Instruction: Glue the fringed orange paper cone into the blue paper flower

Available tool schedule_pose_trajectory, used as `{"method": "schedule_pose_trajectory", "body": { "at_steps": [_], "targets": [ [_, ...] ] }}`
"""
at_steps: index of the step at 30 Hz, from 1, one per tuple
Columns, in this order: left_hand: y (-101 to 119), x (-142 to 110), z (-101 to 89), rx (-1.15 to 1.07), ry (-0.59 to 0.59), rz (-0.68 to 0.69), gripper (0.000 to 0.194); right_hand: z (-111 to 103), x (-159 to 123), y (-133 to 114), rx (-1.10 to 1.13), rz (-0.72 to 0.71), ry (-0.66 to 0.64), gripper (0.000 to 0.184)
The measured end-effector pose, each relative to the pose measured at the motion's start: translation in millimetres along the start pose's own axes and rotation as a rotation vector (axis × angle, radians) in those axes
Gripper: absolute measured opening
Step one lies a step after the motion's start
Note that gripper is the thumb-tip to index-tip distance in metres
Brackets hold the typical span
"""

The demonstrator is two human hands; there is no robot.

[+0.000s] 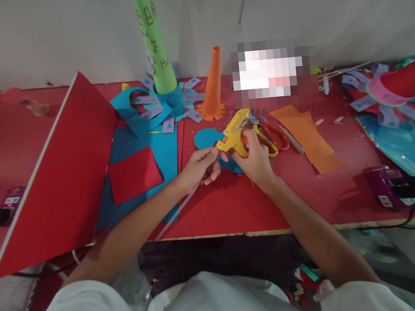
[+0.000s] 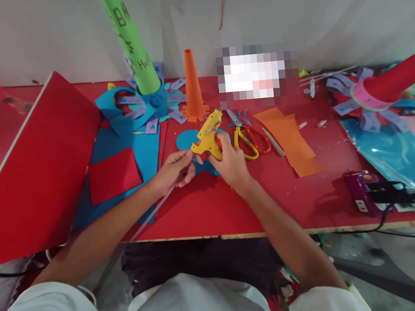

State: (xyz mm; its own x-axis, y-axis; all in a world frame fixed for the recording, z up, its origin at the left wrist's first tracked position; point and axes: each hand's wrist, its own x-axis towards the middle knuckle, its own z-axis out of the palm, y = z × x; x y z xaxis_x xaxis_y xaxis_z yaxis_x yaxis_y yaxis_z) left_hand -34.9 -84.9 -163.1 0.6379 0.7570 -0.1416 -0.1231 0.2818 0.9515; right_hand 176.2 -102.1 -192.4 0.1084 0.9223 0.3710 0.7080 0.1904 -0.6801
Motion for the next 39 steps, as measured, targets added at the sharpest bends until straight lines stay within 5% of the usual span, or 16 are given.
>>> {"method": "schedule_pose_trajectory", "body": {
  "at_steps": [3,10,15,20,39],
  "targets": [
    [1.5,0.8,-1.5,-0.090,-0.033,-0.052,0.062,0.3,0.4,-1.4,0.041,0.017,-0.025,0.037],
    [0.1,2.2,0.8,0.104,0.073,0.069,0.061,-2.4,3.7,-4.1,0.074,0.041,-0.036,0.036],
    [-2.7,-1.7,-0.3,0.302,0.244,0.254,0.046,-3.5,3.1,-5.6,0.039,0.037,-0.008,0.037],
    [-3.3,-5.5,-3.4,0.649,0.241,0.424,0.043,-3.5,1.8,-4.5,0.002,0.037,0.000,0.036],
    [-3.1,-7.8,-4.9,0.795,0.252,0.467,0.040,0.8,2.6,0.9,0.044,0.010,-0.092,0.037]
  ]
}}
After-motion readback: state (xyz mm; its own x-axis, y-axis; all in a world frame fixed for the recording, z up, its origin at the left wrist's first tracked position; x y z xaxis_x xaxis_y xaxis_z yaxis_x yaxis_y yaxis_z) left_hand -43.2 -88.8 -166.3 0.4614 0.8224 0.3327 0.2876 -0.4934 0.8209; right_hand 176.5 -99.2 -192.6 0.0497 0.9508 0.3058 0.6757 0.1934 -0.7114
